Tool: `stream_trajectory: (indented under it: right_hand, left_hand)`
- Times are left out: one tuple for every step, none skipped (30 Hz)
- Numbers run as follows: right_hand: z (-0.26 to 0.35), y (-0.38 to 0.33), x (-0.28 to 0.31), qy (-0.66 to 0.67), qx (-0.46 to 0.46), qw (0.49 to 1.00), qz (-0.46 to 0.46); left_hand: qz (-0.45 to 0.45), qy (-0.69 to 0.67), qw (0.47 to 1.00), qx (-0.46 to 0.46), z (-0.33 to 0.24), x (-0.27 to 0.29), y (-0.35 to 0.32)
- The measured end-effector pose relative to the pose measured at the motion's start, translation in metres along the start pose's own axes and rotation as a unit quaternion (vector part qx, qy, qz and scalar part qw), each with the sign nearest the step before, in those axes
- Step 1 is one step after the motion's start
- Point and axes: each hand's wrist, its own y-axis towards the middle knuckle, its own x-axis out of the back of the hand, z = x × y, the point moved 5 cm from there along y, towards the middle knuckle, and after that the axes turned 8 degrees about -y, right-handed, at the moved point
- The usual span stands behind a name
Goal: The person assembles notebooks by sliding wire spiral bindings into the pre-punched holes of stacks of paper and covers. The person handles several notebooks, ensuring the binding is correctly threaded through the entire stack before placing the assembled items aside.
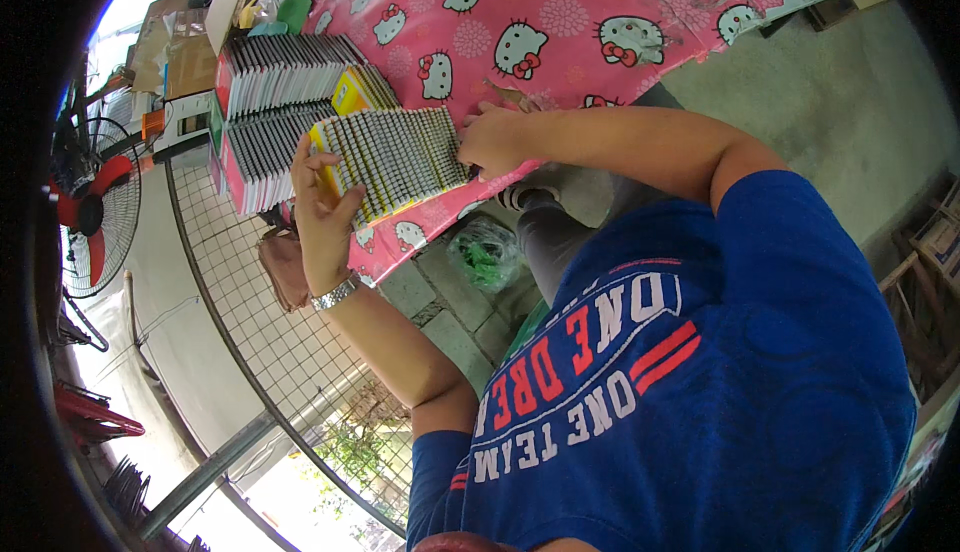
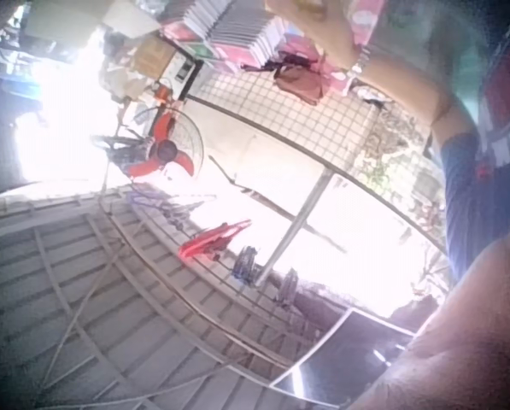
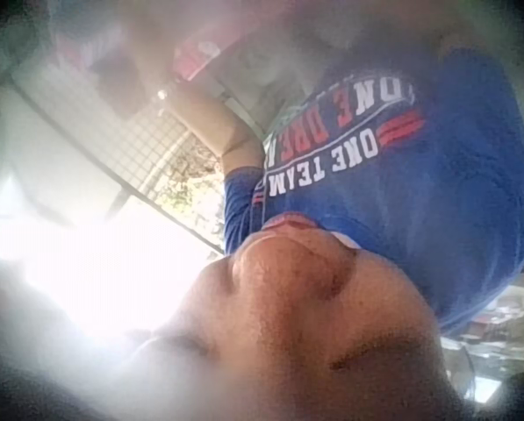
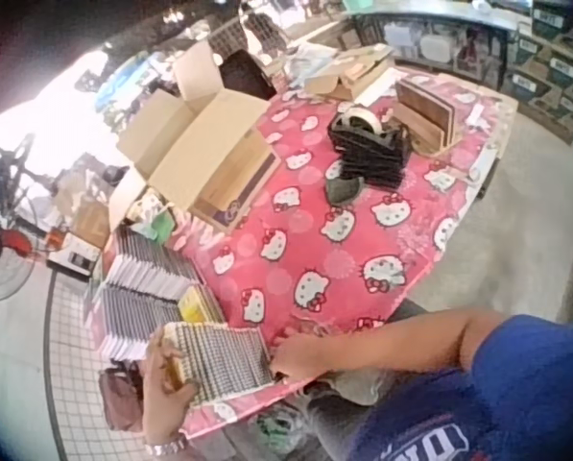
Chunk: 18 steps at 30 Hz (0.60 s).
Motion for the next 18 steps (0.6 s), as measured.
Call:
stream_trajectory:
  right_hand:
    - [-0.003,0.003,-0.010,0.030,-0.053,0.990,0.126]
    - [-0.006,0.005,-0.015,0.058,-0.107,0.961,0.248]
    - [-0.005,0.012,-0.010,0.057,-0.107,0.961,0.248]
    - [-0.006,0.017,-0.011,0.058,-0.131,0.941,0.307]
    - [-0.006,0.017,-0.014,0.059,-0.153,0.916,0.366]
    - [-0.008,0.017,-0.017,0.058,-0.152,0.916,0.366]
    - [-0.010,0.018,-0.018,0.055,-0.152,0.922,0.351]
    - [-0.009,0.021,-0.017,0.051,-0.149,0.928,0.337]
    - [-0.009,0.017,-0.016,0.050,-0.144,0.928,0.339]
    - [-0.009,0.012,-0.009,0.032,-0.114,0.951,0.287]
    - [-0.008,0.008,-0.001,0.013,-0.086,0.969,0.233]
    - [-0.009,0.004,-0.003,0.012,-0.084,0.969,0.233]
    - [-0.007,0.002,-0.002,-0.001,-0.071,0.975,0.209]
    - [-0.005,0.003,-0.001,-0.014,-0.059,0.981,0.182]
    - [-0.005,0.004,-0.004,-0.016,-0.058,0.982,0.180]
    - [-0.006,0.004,-0.012,-0.017,-0.077,0.970,0.230]
    - [-0.007,0.007,-0.016,-0.021,-0.091,0.956,0.279]
    - [-0.006,0.015,-0.016,-0.027,-0.086,0.957,0.277]
  left_hand:
    - [0.002,-0.005,1.000,0.005,0.001,-0.001,-0.001]
    - [0.004,-0.010,1.000,0.009,0.001,-0.001,0.000]
    - [0.004,-0.010,1.000,0.007,0.001,-0.002,0.002]
    - [0.007,-0.018,1.000,0.000,0.000,-0.002,0.003]
    - [0.008,-0.025,1.000,-0.005,-0.001,-0.002,0.003]
    - [0.007,-0.025,1.000,-0.006,-0.002,-0.001,0.003]
    - [0.011,-0.007,1.000,-0.012,-0.003,-0.002,0.004]
    - [0.012,0.012,1.000,-0.015,-0.002,0.000,0.002]
    - [0.007,0.013,1.000,-0.013,0.000,0.001,0.001]
    - [0.005,0.004,1.000,-0.015,0.002,0.001,0.001]
    - [0.006,-0.005,1.000,-0.018,0.002,0.000,0.001]
    - [0.001,-0.023,1.000,-0.017,0.003,0.000,0.000]
    - [-0.001,-0.024,1.000,-0.017,0.004,0.000,-0.001]
    - [0.000,-0.004,1.000,-0.024,0.002,0.001,0.000]
    - [0.001,0.014,0.999,-0.030,0.002,0.002,0.000]
    - [-0.001,0.015,0.999,-0.031,0.002,0.001,0.001]
    - [-0.001,0.004,0.999,-0.036,0.001,0.000,0.000]
    - [-0.001,-0.006,0.999,-0.041,0.001,-0.001,0.000]
